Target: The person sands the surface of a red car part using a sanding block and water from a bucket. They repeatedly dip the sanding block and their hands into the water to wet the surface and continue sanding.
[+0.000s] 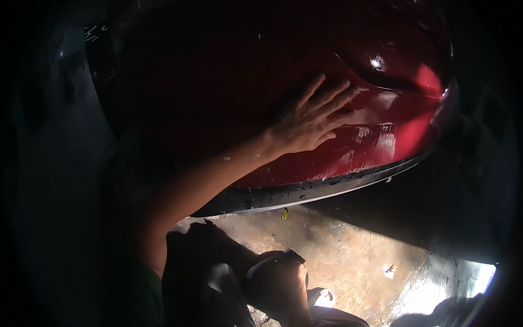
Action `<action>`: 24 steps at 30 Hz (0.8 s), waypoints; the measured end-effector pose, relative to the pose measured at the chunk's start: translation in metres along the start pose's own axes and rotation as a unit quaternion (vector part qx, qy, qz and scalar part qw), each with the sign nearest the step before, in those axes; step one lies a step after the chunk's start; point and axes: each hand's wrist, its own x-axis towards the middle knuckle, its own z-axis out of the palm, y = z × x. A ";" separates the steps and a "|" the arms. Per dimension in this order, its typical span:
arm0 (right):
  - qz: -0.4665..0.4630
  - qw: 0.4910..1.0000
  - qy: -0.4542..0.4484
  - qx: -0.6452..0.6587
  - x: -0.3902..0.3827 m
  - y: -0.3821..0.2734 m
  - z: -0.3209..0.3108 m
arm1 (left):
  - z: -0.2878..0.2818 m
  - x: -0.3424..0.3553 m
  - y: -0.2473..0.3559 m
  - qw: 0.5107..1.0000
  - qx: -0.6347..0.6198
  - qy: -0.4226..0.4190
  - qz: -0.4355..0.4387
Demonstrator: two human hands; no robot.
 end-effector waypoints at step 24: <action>-0.666 0.529 0.170 -0.498 0.085 -0.480 0.148 | -0.094 -0.150 -0.204 0.883 0.077 0.171 -0.431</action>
